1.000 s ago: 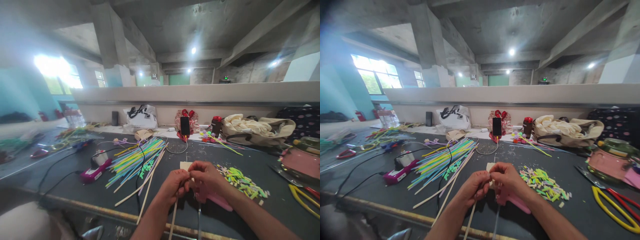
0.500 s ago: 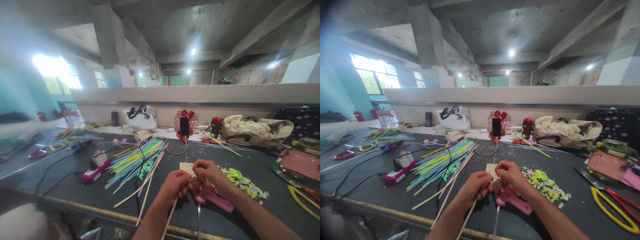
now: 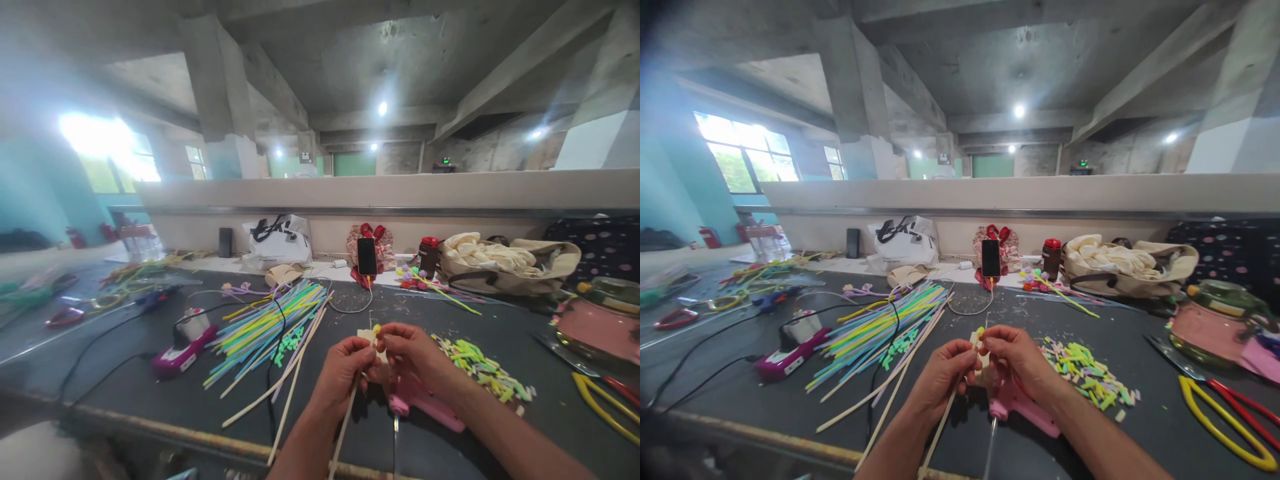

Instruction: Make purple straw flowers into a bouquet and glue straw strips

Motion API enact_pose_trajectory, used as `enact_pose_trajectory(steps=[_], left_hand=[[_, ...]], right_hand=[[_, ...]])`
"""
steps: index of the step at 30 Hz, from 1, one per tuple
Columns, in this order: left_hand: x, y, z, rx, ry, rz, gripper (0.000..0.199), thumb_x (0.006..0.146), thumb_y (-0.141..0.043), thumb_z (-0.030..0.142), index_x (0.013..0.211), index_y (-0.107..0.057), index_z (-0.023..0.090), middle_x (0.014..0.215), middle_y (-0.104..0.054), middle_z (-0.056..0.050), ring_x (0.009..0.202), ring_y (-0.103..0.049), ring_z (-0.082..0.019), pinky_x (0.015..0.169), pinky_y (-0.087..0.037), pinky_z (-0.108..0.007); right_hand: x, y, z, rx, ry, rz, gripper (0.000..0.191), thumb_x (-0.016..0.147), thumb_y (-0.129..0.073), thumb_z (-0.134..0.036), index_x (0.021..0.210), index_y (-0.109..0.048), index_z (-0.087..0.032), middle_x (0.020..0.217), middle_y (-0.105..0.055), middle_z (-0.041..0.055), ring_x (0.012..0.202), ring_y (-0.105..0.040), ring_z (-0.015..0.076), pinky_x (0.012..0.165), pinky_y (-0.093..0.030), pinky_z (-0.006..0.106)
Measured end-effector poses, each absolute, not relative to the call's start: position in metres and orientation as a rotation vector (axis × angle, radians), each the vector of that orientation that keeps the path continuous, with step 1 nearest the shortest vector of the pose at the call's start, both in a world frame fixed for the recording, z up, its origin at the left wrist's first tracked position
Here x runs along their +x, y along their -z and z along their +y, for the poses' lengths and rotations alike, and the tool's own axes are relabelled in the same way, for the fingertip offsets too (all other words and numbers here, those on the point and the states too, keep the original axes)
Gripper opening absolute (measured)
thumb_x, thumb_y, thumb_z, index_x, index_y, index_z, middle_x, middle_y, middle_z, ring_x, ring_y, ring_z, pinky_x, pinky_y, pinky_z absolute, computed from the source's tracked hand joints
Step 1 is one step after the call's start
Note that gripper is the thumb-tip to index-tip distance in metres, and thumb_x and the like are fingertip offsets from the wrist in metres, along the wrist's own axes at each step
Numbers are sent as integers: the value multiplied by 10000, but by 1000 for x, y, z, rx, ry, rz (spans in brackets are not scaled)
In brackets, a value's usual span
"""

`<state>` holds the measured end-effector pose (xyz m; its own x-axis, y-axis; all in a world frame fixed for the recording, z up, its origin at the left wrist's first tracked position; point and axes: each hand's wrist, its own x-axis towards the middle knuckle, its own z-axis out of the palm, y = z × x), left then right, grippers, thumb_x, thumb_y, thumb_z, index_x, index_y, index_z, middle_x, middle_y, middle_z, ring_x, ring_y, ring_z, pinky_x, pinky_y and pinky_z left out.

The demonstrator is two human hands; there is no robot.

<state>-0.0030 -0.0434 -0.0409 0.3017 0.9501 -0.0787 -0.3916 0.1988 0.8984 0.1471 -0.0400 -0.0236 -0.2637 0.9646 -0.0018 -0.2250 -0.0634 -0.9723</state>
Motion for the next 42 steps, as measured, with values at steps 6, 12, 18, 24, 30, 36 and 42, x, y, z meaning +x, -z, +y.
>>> enact_pose_trajectory(steps=[6,12,18,24,30,36,42], left_hand=[[-3,43,-43,946,-1111,774,230,554,-703,268,672,-554,138,536,-600,12,391,-498,-63,335,-319,-139],[-1,42,-44,1010,-1174,851,230,536,-710,293,634,-571,138,461,-565,27,383,-499,-81,346,-330,-156],[2,40,-44,1092,-1236,957,180,563,-688,272,612,-579,138,417,-536,38,377,-490,-83,352,-348,-162],[1,40,-45,1166,-1257,1005,159,569,-681,266,599,-594,136,414,-531,37,377,-485,-84,357,-362,-168],[2,39,-46,1186,-1252,1011,133,576,-662,257,605,-605,140,435,-538,40,388,-494,-84,364,-368,-169],[5,37,-48,1175,-1208,996,151,600,-644,267,638,-584,135,471,-558,25,396,-507,-89,357,-361,-167],[5,34,-49,1174,-1179,995,211,631,-628,322,704,-578,131,548,-587,9,405,-513,-85,349,-360,-164]], right_hand=[[143,21,-44,-933,-1503,-1208,195,602,-689,-271,738,-620,-149,528,-564,-38,395,-454,62,387,-348,180],[141,19,-45,-1007,-1362,-1266,193,592,-689,-300,685,-654,-135,451,-524,-50,368,-409,50,362,-279,170],[136,20,-47,-1035,-1252,-1311,192,628,-661,-324,684,-658,-140,438,-503,-54,356,-366,45,346,-240,170],[134,19,-47,-1074,-1193,-1346,242,641,-641,-388,583,-629,-154,384,-474,-59,322,-364,56,338,-234,189],[134,22,-46,-1101,-1145,-1358,265,642,-639,-397,532,-606,-158,350,-447,-61,307,-361,61,336,-238,192],[132,20,-47,-1106,-1107,-1325,257,651,-635,-377,525,-581,-159,368,-433,-71,328,-374,60,344,-272,185],[128,18,-50,-1106,-1137,-1296,248,663,-626,-369,544,-561,-161,377,-430,-74,321,-367,59,324,-280,181]])
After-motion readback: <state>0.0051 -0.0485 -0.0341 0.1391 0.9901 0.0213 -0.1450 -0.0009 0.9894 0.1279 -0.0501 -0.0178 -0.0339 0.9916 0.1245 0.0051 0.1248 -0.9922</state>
